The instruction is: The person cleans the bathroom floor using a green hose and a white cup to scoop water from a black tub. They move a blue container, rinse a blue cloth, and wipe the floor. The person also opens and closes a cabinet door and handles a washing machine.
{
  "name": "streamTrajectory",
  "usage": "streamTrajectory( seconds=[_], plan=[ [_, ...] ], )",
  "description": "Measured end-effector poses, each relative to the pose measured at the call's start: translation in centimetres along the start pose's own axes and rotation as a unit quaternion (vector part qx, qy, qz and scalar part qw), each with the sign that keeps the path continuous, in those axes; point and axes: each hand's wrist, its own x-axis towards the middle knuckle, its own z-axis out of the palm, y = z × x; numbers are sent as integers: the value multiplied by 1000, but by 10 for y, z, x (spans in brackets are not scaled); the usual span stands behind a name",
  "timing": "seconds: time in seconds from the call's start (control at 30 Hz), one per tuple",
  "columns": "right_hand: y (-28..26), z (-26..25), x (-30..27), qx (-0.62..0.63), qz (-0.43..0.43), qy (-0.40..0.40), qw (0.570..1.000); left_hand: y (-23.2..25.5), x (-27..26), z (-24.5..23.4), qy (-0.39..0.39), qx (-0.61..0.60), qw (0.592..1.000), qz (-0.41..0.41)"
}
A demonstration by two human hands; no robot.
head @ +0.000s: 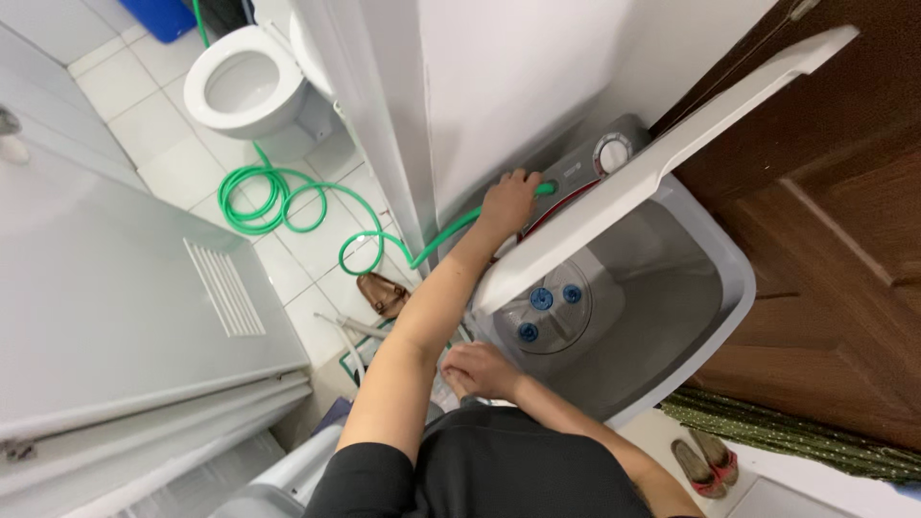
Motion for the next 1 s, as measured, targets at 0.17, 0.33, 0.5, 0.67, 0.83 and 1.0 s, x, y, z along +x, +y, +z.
streamTrajectory(
  seconds=[0.17,0.33,0.5,0.67,0.83,1.0],
  plan=[
    [1,-2,10,-6,51,-10,999,-6,13,18,16,85,996,14],
    [3,4,21,-4,67,18,998,1,13,-8,36,52,997,44],
    [1,13,25,-20,80,20,996,7,5,-90,51,-32,995,75],
    [-5,19,37,-10,124,-10,992,5,-52,-149,47,-80,995,46],
    [-14,32,55,-18,146,-38,988,5,-94,-158,79,-105,991,9],
    [-18,40,58,56,191,1,980,9,-86,-184,204,-125,971,9]
  ],
)
